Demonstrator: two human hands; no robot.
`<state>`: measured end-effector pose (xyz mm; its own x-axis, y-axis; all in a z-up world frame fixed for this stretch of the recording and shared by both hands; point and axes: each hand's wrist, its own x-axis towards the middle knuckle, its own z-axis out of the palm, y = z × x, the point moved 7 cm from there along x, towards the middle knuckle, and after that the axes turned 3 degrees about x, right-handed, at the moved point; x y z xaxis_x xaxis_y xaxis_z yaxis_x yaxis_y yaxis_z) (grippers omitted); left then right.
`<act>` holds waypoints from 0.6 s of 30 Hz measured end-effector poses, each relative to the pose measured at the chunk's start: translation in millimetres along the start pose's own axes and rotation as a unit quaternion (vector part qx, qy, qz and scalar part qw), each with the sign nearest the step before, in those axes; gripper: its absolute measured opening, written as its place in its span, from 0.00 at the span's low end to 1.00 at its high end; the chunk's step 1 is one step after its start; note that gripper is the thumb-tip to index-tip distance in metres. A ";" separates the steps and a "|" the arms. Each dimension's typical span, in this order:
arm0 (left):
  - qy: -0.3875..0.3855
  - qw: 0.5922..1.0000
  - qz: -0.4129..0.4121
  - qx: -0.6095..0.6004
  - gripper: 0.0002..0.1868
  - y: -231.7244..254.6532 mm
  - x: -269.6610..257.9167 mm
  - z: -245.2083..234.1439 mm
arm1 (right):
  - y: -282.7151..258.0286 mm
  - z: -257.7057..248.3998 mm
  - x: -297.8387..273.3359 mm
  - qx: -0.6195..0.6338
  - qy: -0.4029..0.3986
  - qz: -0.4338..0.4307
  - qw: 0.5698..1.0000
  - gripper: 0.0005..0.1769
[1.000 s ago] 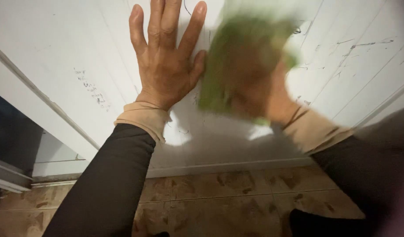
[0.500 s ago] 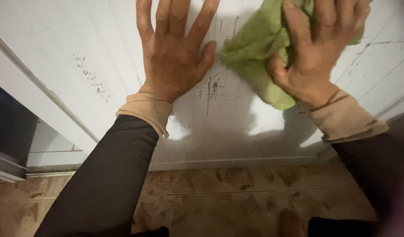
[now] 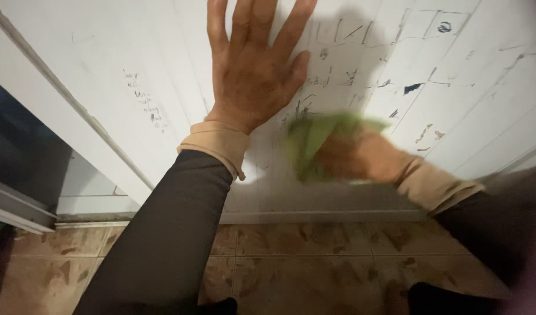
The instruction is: The person cleans scribbles off a wall by wiping the surface with a cloth.
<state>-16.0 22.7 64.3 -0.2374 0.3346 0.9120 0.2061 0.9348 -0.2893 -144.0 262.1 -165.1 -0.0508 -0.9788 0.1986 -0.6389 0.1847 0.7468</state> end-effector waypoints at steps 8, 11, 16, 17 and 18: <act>-0.010 1.000 -0.008 -0.020 0.40 -1.0 1.2 0.6 | 18.7 -125.7 72.1 0.015 0.211 0.092 0.973 0.33; -0.010 1.000 -0.015 -0.005 0.40 0.2 1.0 3.0 | -42.7 -106.4 93.4 -0.045 0.186 0.031 0.981 0.28; -0.014 1.000 -0.010 -0.004 0.40 -2.1 -0.2 2.5 | -126.6 -80.6 105.0 -0.072 0.149 -0.048 0.985 0.25; -0.014 1.000 -0.009 -0.006 0.41 -2.1 -0.3 1.5 | -134.2 -76.4 101.1 -0.062 0.140 -0.064 0.986 0.25; -0.010 1.000 -0.009 -0.008 0.41 -1.4 1.7 2.4 | -138.3 -71.4 94.9 -0.053 0.131 -0.079 0.987 0.26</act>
<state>-19.0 22.3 65.6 -0.2598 0.3210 0.9107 0.2166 0.9385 -0.2690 -5.6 150.1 -204.3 0.2521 -0.9419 0.2221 -0.5377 0.0545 0.8413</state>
